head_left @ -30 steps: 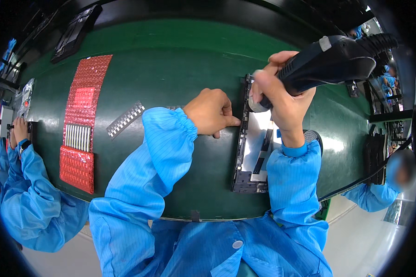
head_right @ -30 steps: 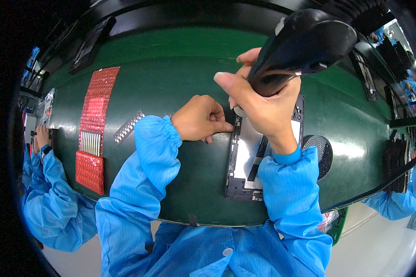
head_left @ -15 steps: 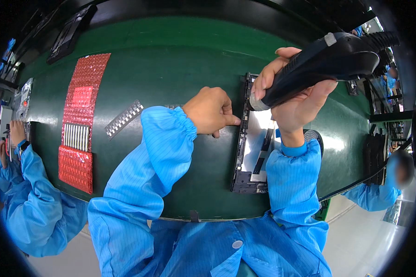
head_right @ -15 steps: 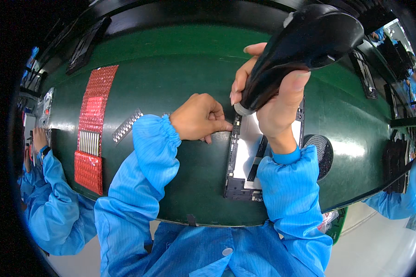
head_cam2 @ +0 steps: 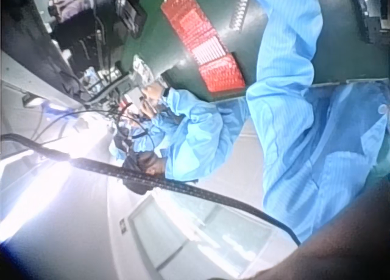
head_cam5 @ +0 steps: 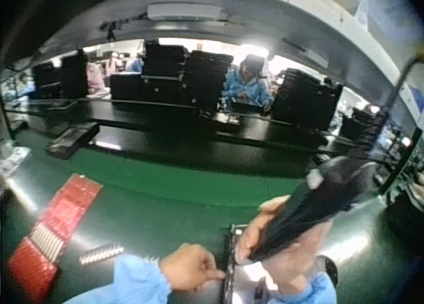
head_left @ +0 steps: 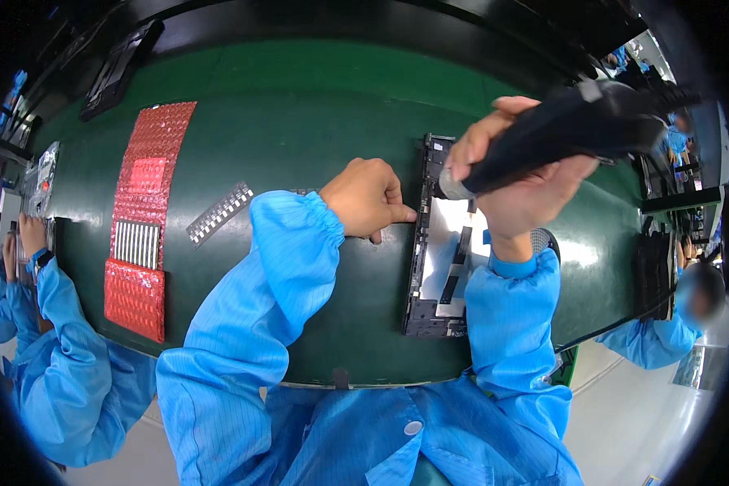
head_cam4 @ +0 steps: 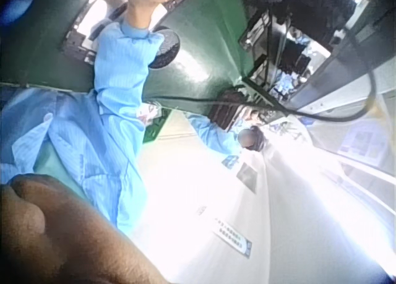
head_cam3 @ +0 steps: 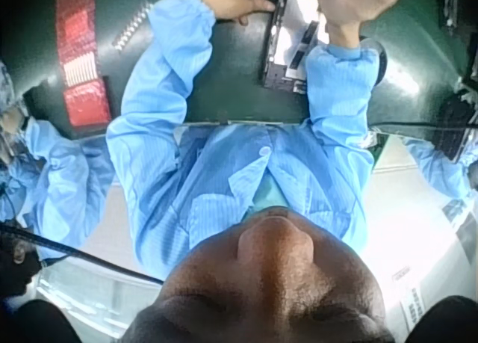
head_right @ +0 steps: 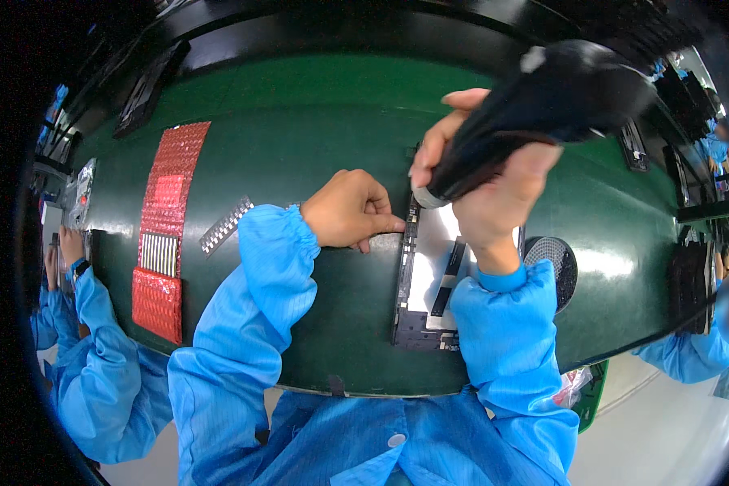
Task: Installing small electronic components and ribbon cables into tablet housing assemblies using a vacuum pick-up tool.
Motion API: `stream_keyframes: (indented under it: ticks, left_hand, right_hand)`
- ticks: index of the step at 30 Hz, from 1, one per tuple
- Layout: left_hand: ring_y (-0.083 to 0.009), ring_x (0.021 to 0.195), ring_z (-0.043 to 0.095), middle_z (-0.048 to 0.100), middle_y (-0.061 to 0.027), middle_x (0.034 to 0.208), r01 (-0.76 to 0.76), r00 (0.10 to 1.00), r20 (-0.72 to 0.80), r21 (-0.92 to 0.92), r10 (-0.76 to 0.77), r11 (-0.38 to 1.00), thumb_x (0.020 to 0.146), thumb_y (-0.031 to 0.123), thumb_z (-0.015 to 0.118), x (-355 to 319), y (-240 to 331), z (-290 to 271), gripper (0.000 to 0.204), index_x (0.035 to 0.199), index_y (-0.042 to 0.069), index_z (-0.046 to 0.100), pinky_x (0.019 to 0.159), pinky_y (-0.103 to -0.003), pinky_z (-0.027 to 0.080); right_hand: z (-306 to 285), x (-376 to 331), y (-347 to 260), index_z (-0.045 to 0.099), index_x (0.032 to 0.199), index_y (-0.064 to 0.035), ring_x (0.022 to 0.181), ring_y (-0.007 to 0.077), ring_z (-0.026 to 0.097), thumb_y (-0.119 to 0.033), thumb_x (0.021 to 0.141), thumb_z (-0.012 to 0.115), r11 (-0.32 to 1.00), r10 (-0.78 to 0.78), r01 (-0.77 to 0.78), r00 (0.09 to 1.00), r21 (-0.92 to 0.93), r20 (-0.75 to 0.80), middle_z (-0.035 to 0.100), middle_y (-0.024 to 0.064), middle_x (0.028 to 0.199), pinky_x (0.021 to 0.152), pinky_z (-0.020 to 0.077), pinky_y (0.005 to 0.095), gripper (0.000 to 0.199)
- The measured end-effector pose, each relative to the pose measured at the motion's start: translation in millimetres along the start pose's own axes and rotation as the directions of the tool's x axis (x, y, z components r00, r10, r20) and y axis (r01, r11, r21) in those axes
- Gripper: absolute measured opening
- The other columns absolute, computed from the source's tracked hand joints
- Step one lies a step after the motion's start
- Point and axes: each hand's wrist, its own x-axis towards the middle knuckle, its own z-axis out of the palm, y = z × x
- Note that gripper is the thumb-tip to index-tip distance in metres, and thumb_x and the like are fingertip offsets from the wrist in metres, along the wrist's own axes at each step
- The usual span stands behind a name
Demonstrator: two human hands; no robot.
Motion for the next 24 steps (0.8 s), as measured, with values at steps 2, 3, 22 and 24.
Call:
stream_keyframes:
  ticks: [2,3,22,24]
  left_hand:
    - [-0.0141,0.049,0.064,0.061,-0.0105,0.055,-0.003,1.0,-0.005,0.006,0.003,1.0,0.08,0.02,0.07,-1,3,-2,0.028,0.071,-0.005,0.063,0.043,-0.024,0.047]
    - [-0.0137,0.049,0.064,0.061,-0.0105,0.055,-0.006,1.0,-0.007,0.013,0.007,1.0,0.08,0.02,0.071,-1,4,-2,0.028,0.07,-0.005,0.063,0.043,-0.024,0.047]
    - [-0.0277,0.062,0.062,0.062,-0.013,0.07,-0.251,0.847,-0.242,0.603,0.473,0.758,0.07,0.004,0.066,-26,10,32,0.006,0.073,-0.001,0.063,0.054,-0.034,0.05]
    - [-0.0291,0.066,0.061,0.06,-0.0128,0.08,-0.512,0.662,-0.2,0.583,0.723,0.63,0.071,0.007,0.062,-48,17,58,0.013,0.083,0.002,0.061,0.057,-0.039,0.05]
  right_hand:
    - [-1,-3,-8,0.048,0.107,0.0026,0.053,0.0177,0.054,-0.082,0.076,0.029,0.989,-0.006,0.006,1.0,0.149,-0.002,0.056,0.0111,0.066,0.051,0.0456,0.0285,0.092]
    - [0,-5,-10,0.047,0.108,0.0032,0.053,0.0178,0.055,-0.083,0.074,0.031,0.995,0.019,-0.019,1.0,0.099,0.005,0.055,0.0107,0.066,0.051,0.0458,0.0285,0.095]
    - [-60,-41,-52,0.049,0.109,0.0039,0.051,0.0168,0.058,-0.081,0.078,0.022,0.993,-0.036,0.026,0.996,-0.118,-0.081,0.056,0.0108,0.062,0.045,0.0482,0.026,0.094]
    - [-72,-53,-56,0.048,0.111,0.0037,0.05,0.0165,0.057,-0.08,0.079,0.023,0.985,-0.026,0.004,0.992,-0.172,-0.124,0.055,0.0098,0.062,0.046,0.0485,0.0266,0.093]
